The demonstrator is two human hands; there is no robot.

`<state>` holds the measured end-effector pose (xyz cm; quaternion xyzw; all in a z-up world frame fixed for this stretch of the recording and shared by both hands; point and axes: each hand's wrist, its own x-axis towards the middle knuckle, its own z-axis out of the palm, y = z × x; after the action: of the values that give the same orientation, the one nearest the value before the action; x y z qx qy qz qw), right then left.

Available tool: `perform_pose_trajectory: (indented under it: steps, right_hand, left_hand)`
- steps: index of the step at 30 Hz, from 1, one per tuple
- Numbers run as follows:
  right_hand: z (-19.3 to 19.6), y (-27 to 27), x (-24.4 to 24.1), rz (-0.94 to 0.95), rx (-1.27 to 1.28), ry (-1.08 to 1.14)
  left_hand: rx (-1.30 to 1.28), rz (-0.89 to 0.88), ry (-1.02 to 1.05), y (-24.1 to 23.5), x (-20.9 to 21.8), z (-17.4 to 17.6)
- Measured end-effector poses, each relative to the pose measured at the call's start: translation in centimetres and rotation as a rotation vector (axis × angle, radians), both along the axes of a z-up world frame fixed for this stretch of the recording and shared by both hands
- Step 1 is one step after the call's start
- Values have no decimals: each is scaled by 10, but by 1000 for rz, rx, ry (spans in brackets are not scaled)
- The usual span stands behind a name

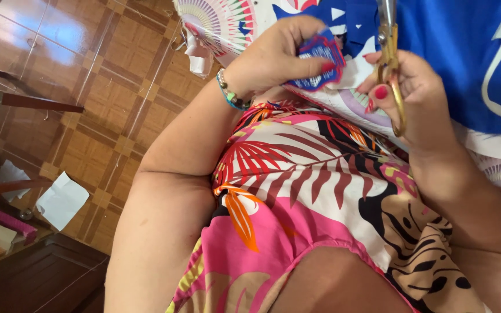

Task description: Trimming excess fabric from the edges of an embroidered patch using a pair of scissors.

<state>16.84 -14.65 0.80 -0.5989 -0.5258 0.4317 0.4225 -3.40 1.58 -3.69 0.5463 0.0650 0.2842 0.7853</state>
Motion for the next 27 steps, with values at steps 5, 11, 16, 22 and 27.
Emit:
perform_pose_trajectory:
  steps: [5, 11, 16, 22, 27]
  right_hand:
    - [3, 11, -20, -161, 1, 144]
    - [-33, 11, -7, -285, 144, 457]
    - [-36, 15, -5, -277, 221, 620]
    - [-11, -3, -18, -109, 149, 470]
    - [-16, -16, -14, 89, -38, 520]
  left_hand:
    - [587, 44, 225, -14, 4, 17]
    - [297, 93, 69, -18, 7, 2]
    - [12, 238, -117, -57, 32, -41]
    - [325, 551, -23, -46, 21, -5]
    - [52, 607, -106, -42, 17, 6]
